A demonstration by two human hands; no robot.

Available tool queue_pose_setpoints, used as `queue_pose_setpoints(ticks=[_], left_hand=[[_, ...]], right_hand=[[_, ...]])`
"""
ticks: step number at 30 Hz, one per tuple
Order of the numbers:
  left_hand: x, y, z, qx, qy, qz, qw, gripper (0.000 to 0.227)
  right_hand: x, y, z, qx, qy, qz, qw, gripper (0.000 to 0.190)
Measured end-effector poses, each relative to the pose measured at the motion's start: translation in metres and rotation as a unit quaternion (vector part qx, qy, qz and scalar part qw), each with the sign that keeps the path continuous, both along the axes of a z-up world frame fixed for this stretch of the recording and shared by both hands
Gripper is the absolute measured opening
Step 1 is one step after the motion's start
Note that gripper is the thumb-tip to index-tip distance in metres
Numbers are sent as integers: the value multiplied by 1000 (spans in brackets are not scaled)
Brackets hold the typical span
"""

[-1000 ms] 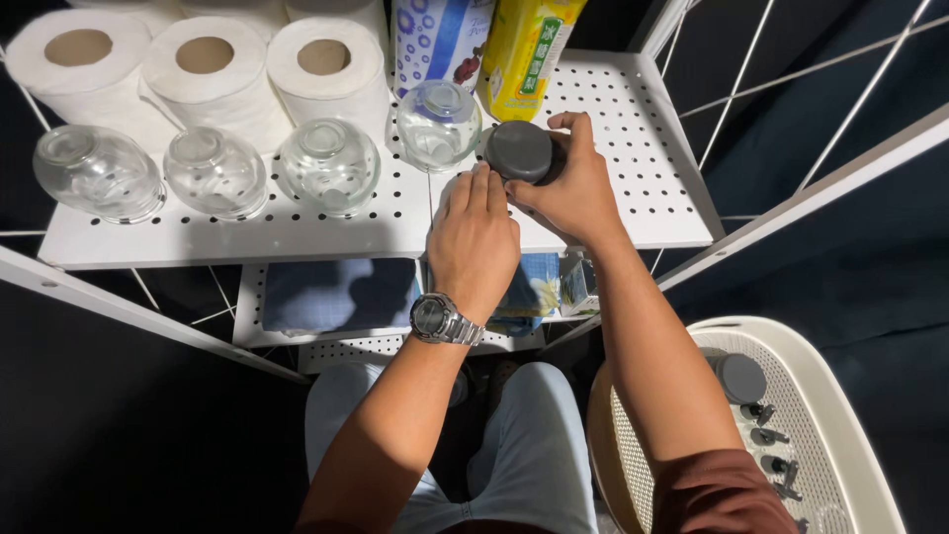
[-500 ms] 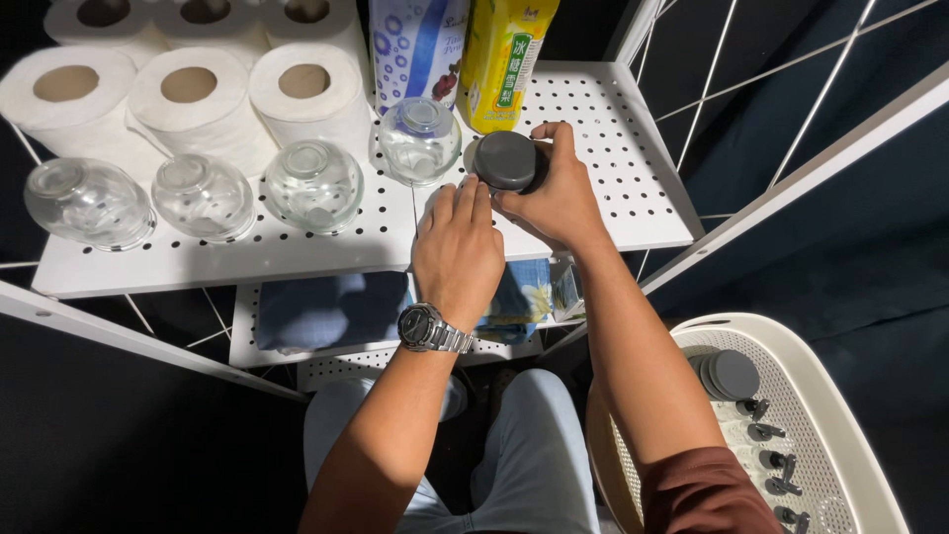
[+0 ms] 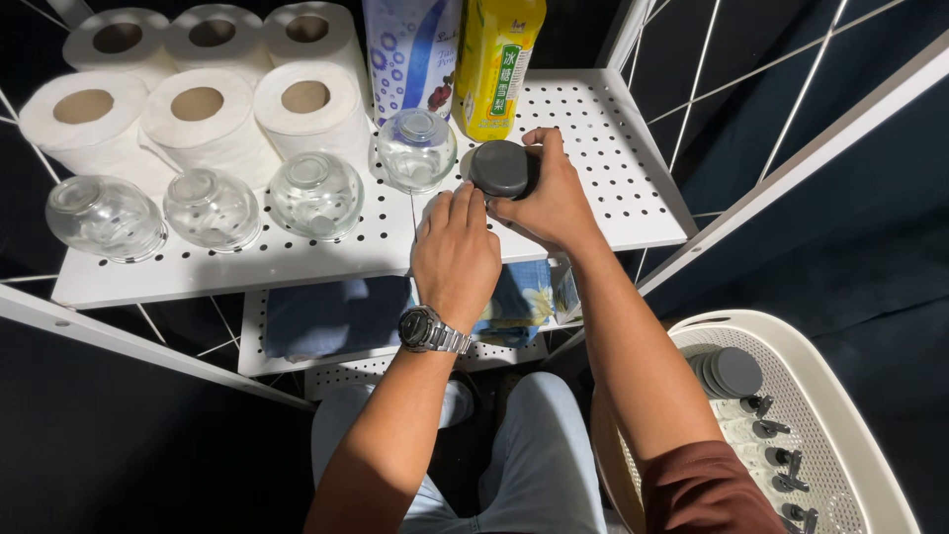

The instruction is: The person organizes a white perforated shelf by placing clear glass jars, dark circular lids, and clear pump bottles from a white basket onto the shelf. The person arranges the jars in a row, stacks the lids, and lines up the pump bottles next to existing items.

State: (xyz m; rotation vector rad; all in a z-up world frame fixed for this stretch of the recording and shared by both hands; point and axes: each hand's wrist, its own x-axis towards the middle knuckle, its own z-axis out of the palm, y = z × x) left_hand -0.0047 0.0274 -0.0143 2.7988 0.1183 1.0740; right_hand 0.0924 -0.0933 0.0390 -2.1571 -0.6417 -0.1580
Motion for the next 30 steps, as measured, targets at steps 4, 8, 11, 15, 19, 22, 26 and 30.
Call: queue_pose_setpoints(ticks=[4, 8, 11, 15, 19, 22, 26, 30], left_hand=[[-1, 0, 1, 1, 0, -2, 1000, 40], [0, 0, -2, 11, -10, 3, 1000, 40], [0, 1, -3, 24, -21, 13, 999, 39], [-2, 0, 0, 52, -27, 29, 998, 38], [2, 1, -8, 48, -35, 28, 998, 39], [6, 3, -11, 36, -40, 20, 998, 41], [16, 15, -26, 22, -59, -11, 998, 40], [2, 11, -19, -57, -118, -84, 988, 28]], right_hand=[[0, -2, 1, -10, -2, 11, 1000, 76], [-1, -4, 1, -8, 13, 15, 1000, 77], [-11, -2, 10, 4, 20, 14, 1000, 77], [-7, -4, 10, 6, 25, 17, 1000, 77], [-5, -3, 5, 16, 33, 3, 999, 79], [1, -6, 5, -27, 22, 7, 999, 88], [-36, -42, 35, -72, 37, 83, 993, 113], [-87, -135, 63, -113, -28, 189, 975, 91]])
